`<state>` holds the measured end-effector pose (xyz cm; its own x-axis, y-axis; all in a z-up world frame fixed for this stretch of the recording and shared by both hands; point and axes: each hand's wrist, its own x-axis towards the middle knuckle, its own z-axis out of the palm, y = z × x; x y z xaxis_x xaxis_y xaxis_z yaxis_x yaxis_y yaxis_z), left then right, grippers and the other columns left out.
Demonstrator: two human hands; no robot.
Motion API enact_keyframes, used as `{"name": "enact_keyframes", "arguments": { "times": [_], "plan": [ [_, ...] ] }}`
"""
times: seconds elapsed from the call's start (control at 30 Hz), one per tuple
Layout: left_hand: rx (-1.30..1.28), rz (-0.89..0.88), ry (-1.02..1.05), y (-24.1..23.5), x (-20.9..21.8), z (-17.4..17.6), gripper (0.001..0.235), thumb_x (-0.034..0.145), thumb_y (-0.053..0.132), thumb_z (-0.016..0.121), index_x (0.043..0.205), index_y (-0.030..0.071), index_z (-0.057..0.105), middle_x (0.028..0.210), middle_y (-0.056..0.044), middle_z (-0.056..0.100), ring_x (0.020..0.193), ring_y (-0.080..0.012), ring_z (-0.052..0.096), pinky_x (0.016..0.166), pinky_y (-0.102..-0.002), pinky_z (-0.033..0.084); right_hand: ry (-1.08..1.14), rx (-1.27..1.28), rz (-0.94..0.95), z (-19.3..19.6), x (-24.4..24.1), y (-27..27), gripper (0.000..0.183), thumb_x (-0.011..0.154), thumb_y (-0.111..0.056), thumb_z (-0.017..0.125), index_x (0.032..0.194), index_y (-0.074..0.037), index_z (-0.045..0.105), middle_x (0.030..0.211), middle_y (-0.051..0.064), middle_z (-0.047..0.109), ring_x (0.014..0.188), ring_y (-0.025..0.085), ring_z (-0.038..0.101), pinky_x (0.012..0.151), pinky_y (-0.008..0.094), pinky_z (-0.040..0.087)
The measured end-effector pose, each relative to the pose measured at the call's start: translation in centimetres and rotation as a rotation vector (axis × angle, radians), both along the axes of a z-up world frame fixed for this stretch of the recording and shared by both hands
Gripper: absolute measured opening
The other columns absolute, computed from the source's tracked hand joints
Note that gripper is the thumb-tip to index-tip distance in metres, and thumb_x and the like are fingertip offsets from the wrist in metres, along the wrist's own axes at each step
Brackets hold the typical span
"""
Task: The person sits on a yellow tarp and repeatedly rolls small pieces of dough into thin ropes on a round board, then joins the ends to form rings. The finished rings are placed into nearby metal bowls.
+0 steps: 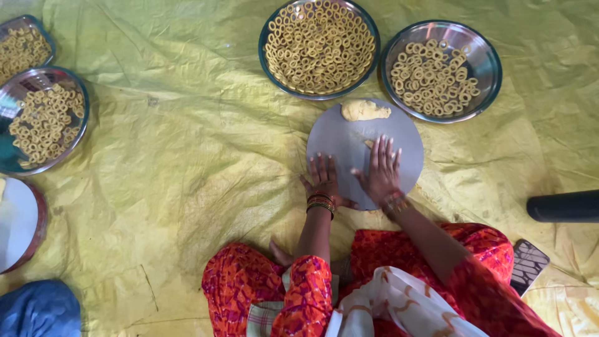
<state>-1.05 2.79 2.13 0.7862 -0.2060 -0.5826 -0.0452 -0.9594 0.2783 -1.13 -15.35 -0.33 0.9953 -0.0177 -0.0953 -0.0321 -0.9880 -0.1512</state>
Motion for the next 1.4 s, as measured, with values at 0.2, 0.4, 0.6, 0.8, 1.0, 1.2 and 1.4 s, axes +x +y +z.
{"name": "enact_keyframes", "arguments": {
  "times": [0.2, 0.4, 0.6, 0.8, 1.0, 1.2, 1.4],
  "plan": [
    [-0.033, 0.029, 0.003, 0.0, 0.0, -1.1, 0.175, 0.040, 0.079, 0.089, 0.162, 0.022, -0.024, 0.168, -0.009, -0.034, 0.153, -0.0394, -0.031, 0.116, -0.078, -0.002, -0.217, 0.092, -0.305, 1.7, 9.2, -0.9, 0.110, 0.094, -0.068, 0.047, 0.160, 0.010, 0.007, 0.169, 0.029, 0.006, 0.158, 0.039, -0.002, 0.123, 0.064, -0.002],
    [0.072, -0.046, -0.444, -0.1, 0.2, -7.3, 0.169, 0.050, 0.076, 0.091, 0.159, 0.015, -0.022, 0.167, -0.015, -0.032, 0.148, -0.0479, -0.031, 0.107, -0.083, 0.000, -0.061, -0.096, -0.005, -2.0, -2.5, 3.2, 0.095, 0.099, -0.057, 0.044, 0.158, 0.010, 0.011, 0.167, 0.031, 0.008, 0.157, 0.042, 0.002, 0.124, 0.062, 0.003],
    [-0.048, 0.008, -0.231, 0.3, -0.4, -6.4, 0.167, 0.048, 0.073, 0.092, 0.160, 0.022, -0.022, 0.168, -0.011, -0.031, 0.151, -0.0441, -0.031, 0.113, -0.080, 0.000, -0.108, -0.007, -0.007, -3.2, -0.7, 1.3, 0.094, 0.099, -0.056, 0.046, 0.160, 0.008, 0.015, 0.168, 0.026, 0.013, 0.159, 0.040, 0.007, 0.125, 0.065, 0.005],
    [-0.075, 0.034, -0.009, 0.3, 0.1, -1.5, 0.174, 0.039, 0.074, 0.092, 0.162, 0.027, -0.023, 0.169, -0.008, -0.033, 0.152, -0.0417, -0.032, 0.116, -0.078, 0.000, -0.301, 0.085, -0.346, -1.0, 10.1, -1.9, 0.102, 0.096, -0.061, 0.051, 0.160, 0.009, 0.014, 0.169, 0.030, 0.010, 0.157, 0.044, 0.002, 0.121, 0.069, 0.002],
    [-0.082, 0.035, -0.131, 0.2, -0.1, -2.8, 0.168, 0.047, 0.073, 0.092, 0.163, 0.025, -0.020, 0.169, -0.008, -0.031, 0.151, -0.0433, -0.029, 0.114, -0.079, 0.002, -0.109, 0.056, -0.150, -1.3, -0.8, 2.2, 0.102, 0.095, -0.060, 0.051, 0.157, 0.011, 0.011, 0.165, 0.034, 0.007, 0.155, 0.046, 0.002, 0.124, 0.058, 0.001],
    [-0.100, 0.055, -0.085, 0.4, -0.2, -2.5, 0.160, 0.051, 0.071, 0.090, 0.164, 0.028, -0.016, 0.171, -0.005, -0.027, 0.155, -0.0396, -0.026, 0.116, -0.078, 0.007, 0.073, 0.046, -0.145, -0.6, -6.4, 1.1, 0.075, 0.094, -0.040, 0.065, 0.159, -0.012, 0.037, 0.146, 0.021, 0.051, 0.132, 0.036, 0.050, 0.110, 0.055, 0.041],
    [-0.268, 0.086, -0.321, -0.4, -0.9, -5.5, 0.133, 0.064, 0.072, 0.083, 0.163, 0.029, 0.003, 0.171, -0.009, -0.004, 0.157, -0.0353, -0.005, 0.117, -0.076, 0.012, -0.349, 0.297, -0.059, -0.6, -5.3, -2.8, 0.021, 0.082, -0.019, 0.073, 0.102, -0.019, 0.079, 0.110, 0.008, 0.072, 0.109, 0.032, 0.062, 0.098, 0.048, 0.050]
  ]
}}
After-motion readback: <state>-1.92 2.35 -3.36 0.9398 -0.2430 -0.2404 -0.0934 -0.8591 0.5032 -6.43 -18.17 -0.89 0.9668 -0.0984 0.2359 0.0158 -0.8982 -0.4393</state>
